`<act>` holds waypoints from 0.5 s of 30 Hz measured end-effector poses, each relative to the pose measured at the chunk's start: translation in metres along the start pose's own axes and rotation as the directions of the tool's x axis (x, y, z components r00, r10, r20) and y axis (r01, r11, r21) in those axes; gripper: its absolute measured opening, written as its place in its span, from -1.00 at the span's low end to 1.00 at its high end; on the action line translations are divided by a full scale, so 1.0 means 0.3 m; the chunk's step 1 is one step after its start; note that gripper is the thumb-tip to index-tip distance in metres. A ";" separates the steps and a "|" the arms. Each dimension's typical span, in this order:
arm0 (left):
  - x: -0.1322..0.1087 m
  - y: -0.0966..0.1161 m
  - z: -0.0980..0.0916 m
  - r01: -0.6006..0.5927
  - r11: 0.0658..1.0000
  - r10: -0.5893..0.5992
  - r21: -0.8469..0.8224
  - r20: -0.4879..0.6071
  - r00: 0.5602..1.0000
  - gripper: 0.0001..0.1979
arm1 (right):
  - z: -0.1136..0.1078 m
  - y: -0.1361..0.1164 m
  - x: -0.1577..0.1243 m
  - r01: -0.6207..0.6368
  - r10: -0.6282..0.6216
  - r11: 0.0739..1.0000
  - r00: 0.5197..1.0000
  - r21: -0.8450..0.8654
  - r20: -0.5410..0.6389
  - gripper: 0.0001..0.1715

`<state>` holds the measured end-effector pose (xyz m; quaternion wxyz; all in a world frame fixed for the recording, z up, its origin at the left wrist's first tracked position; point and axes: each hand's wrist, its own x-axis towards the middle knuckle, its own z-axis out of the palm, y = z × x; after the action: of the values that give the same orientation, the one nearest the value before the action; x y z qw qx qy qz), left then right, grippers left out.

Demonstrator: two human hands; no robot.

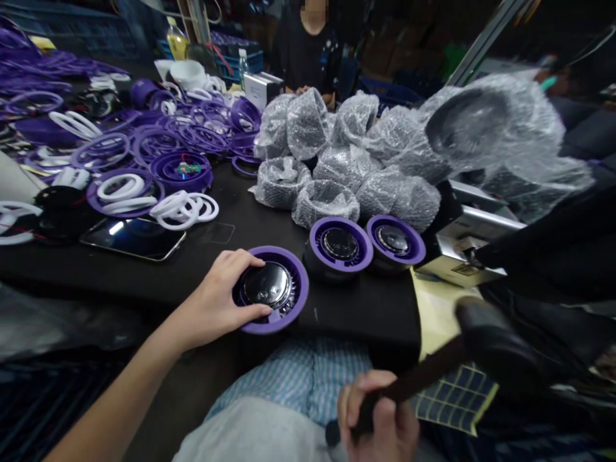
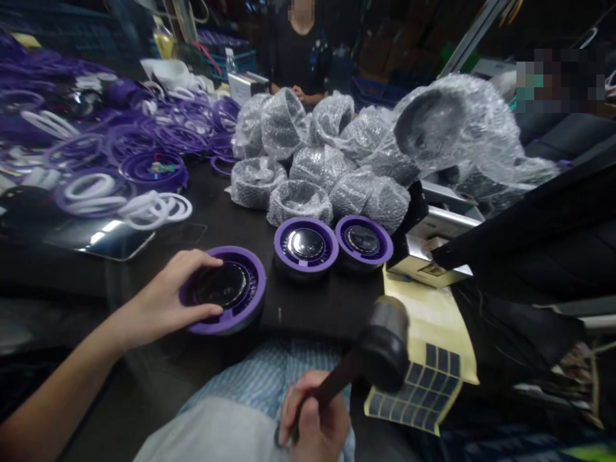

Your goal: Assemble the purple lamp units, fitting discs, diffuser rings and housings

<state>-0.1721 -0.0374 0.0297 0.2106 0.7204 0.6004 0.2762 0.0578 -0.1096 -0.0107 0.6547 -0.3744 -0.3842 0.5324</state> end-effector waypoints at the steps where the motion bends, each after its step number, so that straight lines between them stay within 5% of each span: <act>1: 0.006 0.001 -0.005 0.010 1.000 -0.010 -0.001 0.027 1.000 -0.51 | 0.033 -0.027 0.031 0.104 -0.101 0.994 0.992 -0.039 0.076 -0.83; 3: 0.018 -0.001 -0.012 0.024 1.000 -0.023 -0.010 0.072 0.997 -0.48 | 0.110 -0.099 0.117 0.190 -0.179 0.979 0.975 -0.077 0.134 -0.90; 8: 0.024 -0.008 -0.016 0.051 0.996 -0.041 -0.072 0.133 0.990 -0.44 | 0.313 -0.218 0.330 0.223 -0.259 0.962 0.929 0.159 0.264 -0.54; 15: 0.019 -0.011 -0.012 0.045 0.995 -0.036 -0.091 0.104 0.994 -0.45 | 0.404 -0.151 0.407 0.125 -0.173 0.978 0.937 0.170 0.305 -0.42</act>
<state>-0.1762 -0.0313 0.0311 0.2801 0.7106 0.5898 0.2623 -0.0163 0.0137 0.0942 0.6487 -0.2041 -0.4715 0.5615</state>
